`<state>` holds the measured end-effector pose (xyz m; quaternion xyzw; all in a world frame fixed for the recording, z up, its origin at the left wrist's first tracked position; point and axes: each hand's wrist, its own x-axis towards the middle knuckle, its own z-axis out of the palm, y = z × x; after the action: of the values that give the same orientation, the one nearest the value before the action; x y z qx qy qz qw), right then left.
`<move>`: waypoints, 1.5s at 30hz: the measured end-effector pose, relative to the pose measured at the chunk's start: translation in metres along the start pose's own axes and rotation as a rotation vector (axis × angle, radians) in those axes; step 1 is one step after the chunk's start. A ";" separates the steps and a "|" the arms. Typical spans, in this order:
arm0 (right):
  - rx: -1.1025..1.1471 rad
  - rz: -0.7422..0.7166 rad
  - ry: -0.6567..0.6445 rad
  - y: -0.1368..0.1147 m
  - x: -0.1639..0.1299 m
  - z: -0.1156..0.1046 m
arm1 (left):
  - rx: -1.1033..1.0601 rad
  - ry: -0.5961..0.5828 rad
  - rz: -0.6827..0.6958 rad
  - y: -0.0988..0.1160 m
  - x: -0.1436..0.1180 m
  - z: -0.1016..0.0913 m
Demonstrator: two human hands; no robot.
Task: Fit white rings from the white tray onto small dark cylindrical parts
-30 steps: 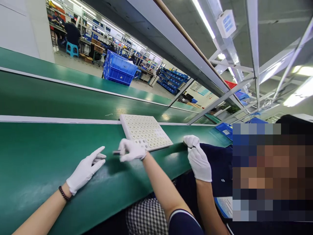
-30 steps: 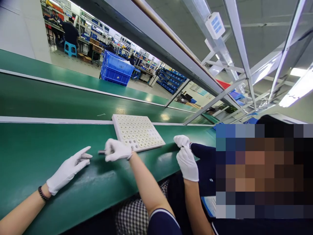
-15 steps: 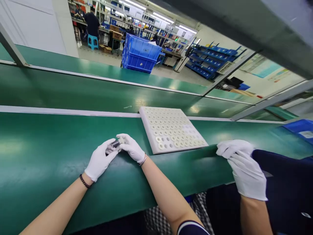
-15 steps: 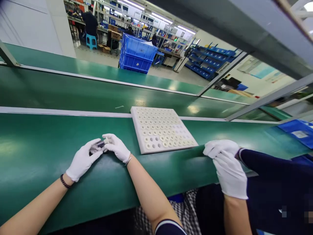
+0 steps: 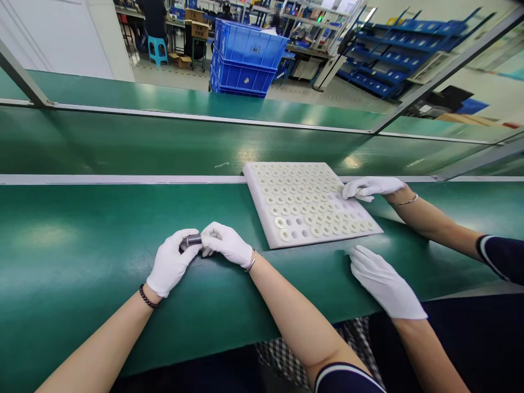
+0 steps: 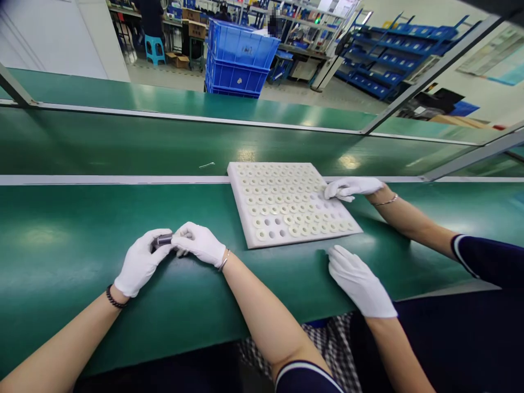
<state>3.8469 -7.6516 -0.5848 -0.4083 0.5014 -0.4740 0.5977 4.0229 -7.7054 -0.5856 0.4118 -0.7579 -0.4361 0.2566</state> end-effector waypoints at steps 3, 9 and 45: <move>-0.096 0.025 -0.036 0.002 0.000 0.000 | -0.034 -0.007 -0.001 0.002 -0.002 0.000; -0.143 0.077 -0.056 0.000 -0.002 0.000 | -0.112 -0.038 -0.019 0.004 -0.004 0.002; -0.684 -0.452 0.238 0.015 -0.005 0.015 | -0.333 0.026 -0.086 0.011 -0.006 -0.001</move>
<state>3.8638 -7.6427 -0.5959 -0.6254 0.5930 -0.4432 0.2467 4.0225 -7.6974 -0.5759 0.4011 -0.6534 -0.5609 0.3123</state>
